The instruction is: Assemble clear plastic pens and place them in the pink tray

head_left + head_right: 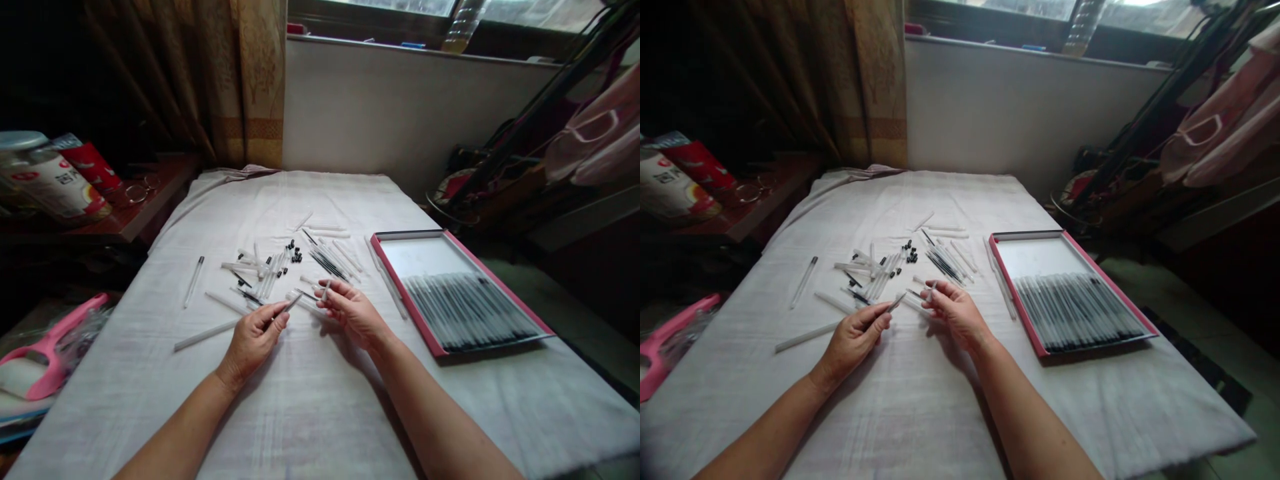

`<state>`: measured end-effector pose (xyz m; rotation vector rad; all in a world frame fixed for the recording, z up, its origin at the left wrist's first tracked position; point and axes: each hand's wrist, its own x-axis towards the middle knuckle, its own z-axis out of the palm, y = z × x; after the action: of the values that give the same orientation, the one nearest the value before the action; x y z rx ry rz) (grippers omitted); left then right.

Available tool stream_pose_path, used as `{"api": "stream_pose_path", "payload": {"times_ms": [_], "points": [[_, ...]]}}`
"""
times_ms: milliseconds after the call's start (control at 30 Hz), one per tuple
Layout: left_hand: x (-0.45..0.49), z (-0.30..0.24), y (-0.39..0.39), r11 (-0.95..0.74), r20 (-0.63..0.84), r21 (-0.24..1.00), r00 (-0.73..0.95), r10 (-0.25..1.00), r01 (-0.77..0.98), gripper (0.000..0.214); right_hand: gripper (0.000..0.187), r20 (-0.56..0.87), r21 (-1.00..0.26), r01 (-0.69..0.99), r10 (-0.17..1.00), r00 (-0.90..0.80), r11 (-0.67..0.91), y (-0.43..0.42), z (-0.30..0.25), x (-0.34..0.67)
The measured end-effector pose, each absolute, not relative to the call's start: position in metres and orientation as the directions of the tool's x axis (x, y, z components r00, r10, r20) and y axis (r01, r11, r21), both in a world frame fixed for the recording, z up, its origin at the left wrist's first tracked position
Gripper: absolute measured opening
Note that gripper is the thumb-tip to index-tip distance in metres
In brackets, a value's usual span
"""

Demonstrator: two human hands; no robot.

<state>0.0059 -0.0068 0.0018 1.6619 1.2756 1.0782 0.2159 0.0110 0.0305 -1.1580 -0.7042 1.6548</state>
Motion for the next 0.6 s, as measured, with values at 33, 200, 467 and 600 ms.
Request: {"api": "stream_pose_path", "payload": {"times_ms": [33, 200, 467, 600], "points": [[0.006, 0.002, -0.007, -0.244, 0.201, 0.9, 0.151, 0.968, 0.361, 0.032, 0.041, -0.353, -0.859, -0.36, 0.931, -0.096, -0.363, 0.008, 0.03, 0.216], [0.005, 0.003, -0.007, -0.312, 0.26, 0.852, 0.178, 0.949, 0.421, 0.03, 0.039, -0.259, -0.941, -0.197, 0.96, -0.108, -0.276, 0.006, 0.025, 0.22], [0.004, 0.005, -0.009, -0.452, 0.358, 0.754, 0.279, 0.891, 0.476, 0.026, 0.021, 0.082, -0.949, 0.293, 0.987, -0.136, 0.119, 0.004, 0.021, 0.228], [0.004, 0.007, -0.011, -0.541, 0.395, 0.663, 0.372, 0.84, 0.518, 0.027, 0.02, 0.089, -0.94, 0.312, 0.983, -0.158, 0.136, 0.003, 0.021, 0.229]]}}
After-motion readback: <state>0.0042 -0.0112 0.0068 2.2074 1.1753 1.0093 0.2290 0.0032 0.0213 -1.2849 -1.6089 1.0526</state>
